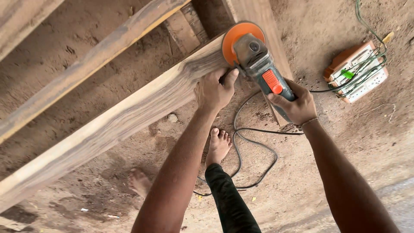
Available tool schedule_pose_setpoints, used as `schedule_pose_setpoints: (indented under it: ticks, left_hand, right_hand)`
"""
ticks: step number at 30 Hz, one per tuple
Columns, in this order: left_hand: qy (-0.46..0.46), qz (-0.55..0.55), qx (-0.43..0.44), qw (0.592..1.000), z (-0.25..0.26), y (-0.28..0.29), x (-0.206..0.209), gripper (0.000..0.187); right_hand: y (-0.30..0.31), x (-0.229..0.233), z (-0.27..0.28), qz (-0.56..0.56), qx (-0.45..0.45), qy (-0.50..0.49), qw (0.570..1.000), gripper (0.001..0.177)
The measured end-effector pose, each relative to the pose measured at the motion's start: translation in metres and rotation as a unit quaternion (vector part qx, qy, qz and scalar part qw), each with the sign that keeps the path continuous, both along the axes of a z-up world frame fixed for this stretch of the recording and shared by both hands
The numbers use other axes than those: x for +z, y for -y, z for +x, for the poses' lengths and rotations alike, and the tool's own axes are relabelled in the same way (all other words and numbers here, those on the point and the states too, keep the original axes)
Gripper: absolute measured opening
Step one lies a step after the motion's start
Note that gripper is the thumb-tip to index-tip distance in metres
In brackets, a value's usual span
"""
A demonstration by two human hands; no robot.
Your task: Using a power angle grinder with a sanding disc to sand the edges and surface of a wooden furniture frame.
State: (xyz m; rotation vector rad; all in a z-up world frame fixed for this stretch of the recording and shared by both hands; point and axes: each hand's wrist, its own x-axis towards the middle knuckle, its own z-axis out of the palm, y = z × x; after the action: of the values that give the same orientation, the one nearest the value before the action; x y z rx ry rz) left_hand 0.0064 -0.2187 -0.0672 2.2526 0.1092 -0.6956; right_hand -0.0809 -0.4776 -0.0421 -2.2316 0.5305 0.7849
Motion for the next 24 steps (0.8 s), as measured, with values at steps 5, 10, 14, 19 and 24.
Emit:
schedule_pose_setpoints:
  ticks: [5, 10, 14, 19, 24]
  left_hand:
    - [-0.076, 0.046, -0.048, 0.995, -0.002, 0.013, 0.004, 0.050]
    - [-0.079, -0.032, -0.076, 0.993, -0.019, 0.015, -0.008, 0.058]
    - [-0.022, 0.095, -0.182, 0.979, 0.041, -0.004, 0.012, 0.061]
    - [0.045, 0.126, -0.165, 0.977, 0.137, -0.057, 0.002, 0.047]
    - [0.128, 0.074, -0.171, 0.974, 0.194, -0.103, 0.028, 0.042]
  right_hand:
    - [-0.007, 0.009, -0.022, 0.019, -0.068, 0.011, 0.997, 0.081]
    - [-0.026, 0.009, -0.069, 0.066, -0.176, 0.013, 0.982, 0.075]
    - [-0.059, 0.008, -0.026, 0.105, -0.227, 0.061, 0.966, 0.060]
    - [-0.107, 0.002, 0.076, 0.157, -0.253, 0.089, 0.951, 0.059]
    - [-0.152, -0.028, 0.116, 0.168, -0.248, 0.050, 0.953, 0.089]
